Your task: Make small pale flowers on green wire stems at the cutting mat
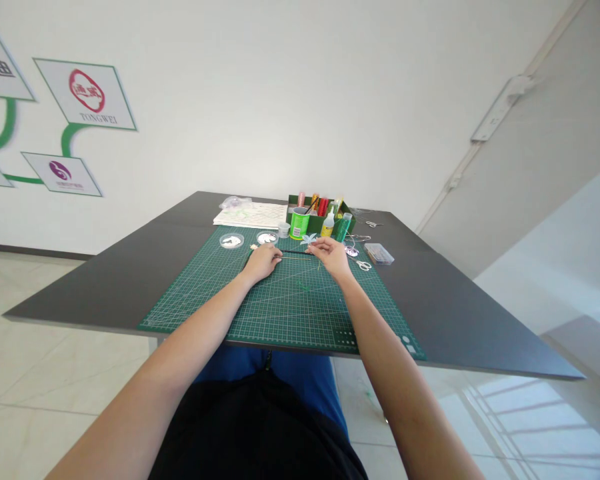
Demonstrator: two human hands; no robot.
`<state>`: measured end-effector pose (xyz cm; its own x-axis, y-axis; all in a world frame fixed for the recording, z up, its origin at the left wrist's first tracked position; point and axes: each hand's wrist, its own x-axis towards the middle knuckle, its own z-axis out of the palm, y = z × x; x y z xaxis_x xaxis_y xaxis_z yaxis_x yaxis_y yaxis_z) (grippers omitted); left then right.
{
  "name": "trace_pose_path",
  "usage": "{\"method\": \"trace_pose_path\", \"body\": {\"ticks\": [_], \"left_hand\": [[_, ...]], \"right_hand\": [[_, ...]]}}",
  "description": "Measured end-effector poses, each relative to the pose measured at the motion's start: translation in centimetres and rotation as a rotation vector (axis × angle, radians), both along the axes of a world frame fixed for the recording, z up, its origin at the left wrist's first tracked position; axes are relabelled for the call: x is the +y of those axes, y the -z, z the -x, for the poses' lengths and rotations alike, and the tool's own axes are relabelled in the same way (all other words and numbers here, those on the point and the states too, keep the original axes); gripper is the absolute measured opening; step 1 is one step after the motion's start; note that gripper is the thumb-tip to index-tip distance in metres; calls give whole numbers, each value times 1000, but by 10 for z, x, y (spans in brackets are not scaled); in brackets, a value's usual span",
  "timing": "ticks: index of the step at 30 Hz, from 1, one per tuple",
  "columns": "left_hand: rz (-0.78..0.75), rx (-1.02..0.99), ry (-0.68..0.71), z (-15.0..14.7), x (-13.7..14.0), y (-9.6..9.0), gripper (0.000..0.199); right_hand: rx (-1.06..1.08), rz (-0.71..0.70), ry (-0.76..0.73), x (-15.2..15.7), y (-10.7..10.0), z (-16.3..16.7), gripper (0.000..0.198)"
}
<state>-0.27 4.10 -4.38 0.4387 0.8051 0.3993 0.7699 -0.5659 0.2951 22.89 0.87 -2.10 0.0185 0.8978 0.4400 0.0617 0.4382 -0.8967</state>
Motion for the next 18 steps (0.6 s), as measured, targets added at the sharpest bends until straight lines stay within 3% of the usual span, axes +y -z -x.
{"method": "trace_pose_path", "body": {"ticks": [18], "left_hand": [[-14, 32, -7, 0, 9, 6, 40]], "right_hand": [[-11, -4, -8, 4, 6, -3, 41]]}}
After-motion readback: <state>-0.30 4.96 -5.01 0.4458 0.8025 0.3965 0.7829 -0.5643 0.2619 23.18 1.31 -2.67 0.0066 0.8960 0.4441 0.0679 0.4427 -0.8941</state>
